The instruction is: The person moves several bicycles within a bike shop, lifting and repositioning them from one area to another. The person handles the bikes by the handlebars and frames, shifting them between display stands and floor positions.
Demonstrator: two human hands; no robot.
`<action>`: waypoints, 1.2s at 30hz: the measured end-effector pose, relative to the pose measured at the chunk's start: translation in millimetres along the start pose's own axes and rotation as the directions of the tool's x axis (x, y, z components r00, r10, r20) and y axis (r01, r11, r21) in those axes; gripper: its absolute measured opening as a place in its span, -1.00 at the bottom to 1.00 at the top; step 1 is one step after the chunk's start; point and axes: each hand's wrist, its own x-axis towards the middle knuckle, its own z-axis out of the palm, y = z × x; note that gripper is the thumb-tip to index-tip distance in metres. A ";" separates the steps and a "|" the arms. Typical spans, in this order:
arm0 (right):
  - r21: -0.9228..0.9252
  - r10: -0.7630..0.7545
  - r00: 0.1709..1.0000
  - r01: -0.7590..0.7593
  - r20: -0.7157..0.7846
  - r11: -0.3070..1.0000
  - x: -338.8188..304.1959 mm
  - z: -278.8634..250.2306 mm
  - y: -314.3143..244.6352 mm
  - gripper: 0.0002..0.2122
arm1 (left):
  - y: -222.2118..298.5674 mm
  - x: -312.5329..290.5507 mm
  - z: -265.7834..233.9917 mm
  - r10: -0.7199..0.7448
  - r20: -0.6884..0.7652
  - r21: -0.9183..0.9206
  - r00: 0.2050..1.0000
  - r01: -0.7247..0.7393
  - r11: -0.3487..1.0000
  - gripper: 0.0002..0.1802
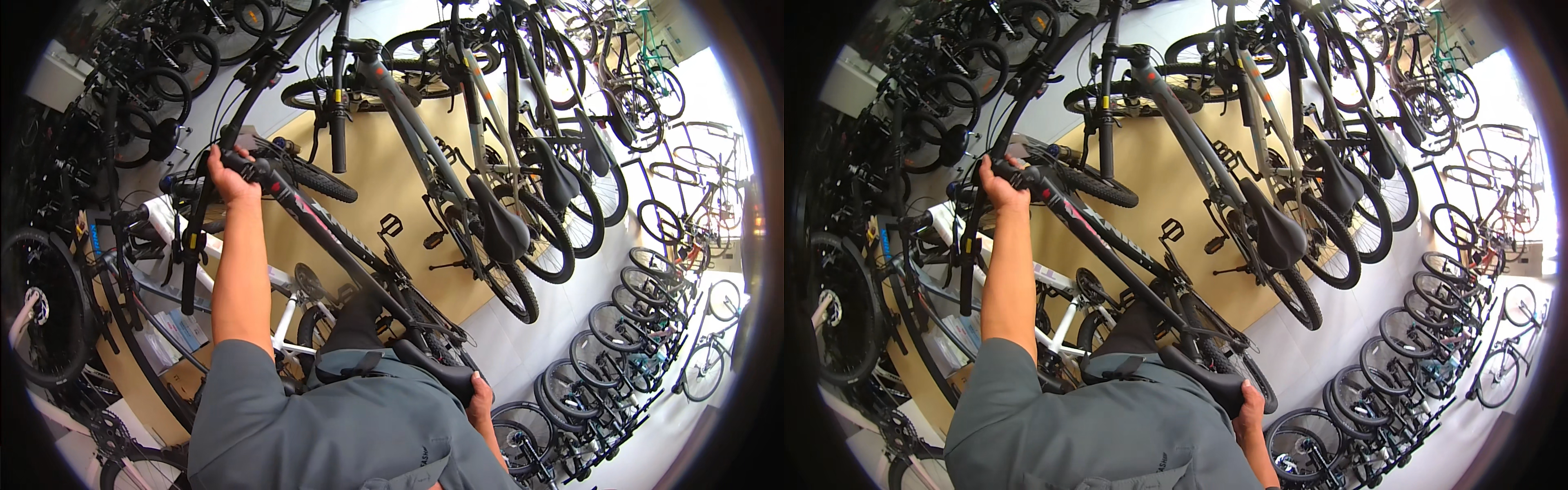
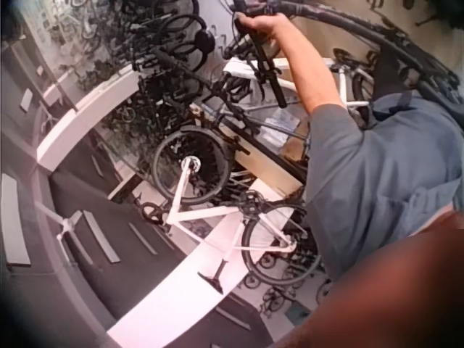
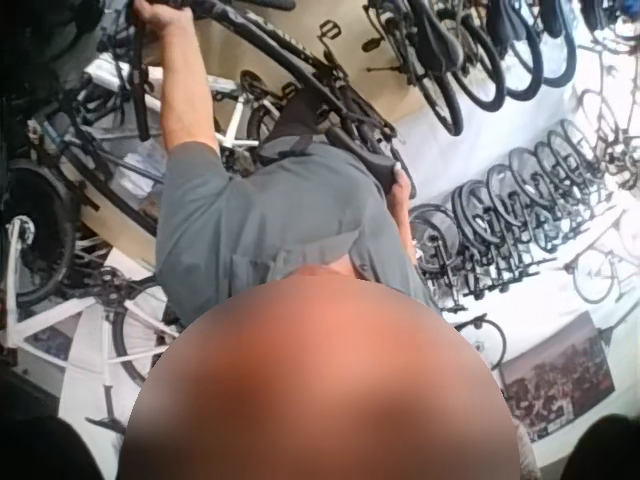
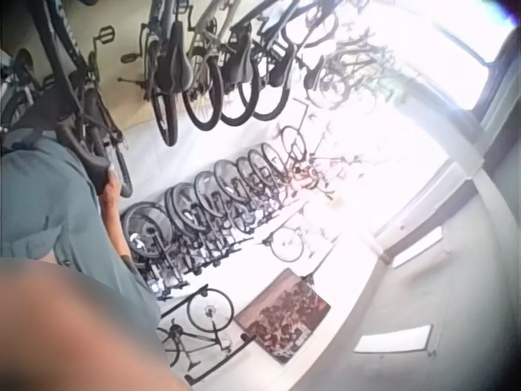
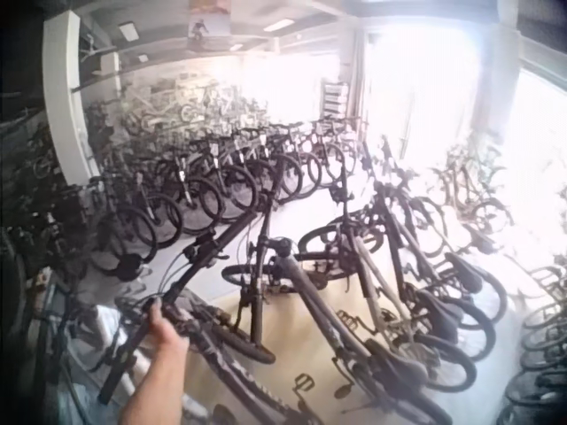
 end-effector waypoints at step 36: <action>-0.201 -0.036 0.970 0.085 0.239 0.976 32.4 44.2 -1.9 -0.66 | 4.4 82.4 19.3 0.011 0.051 0.066 0.999 -0.014 0.998 -0.46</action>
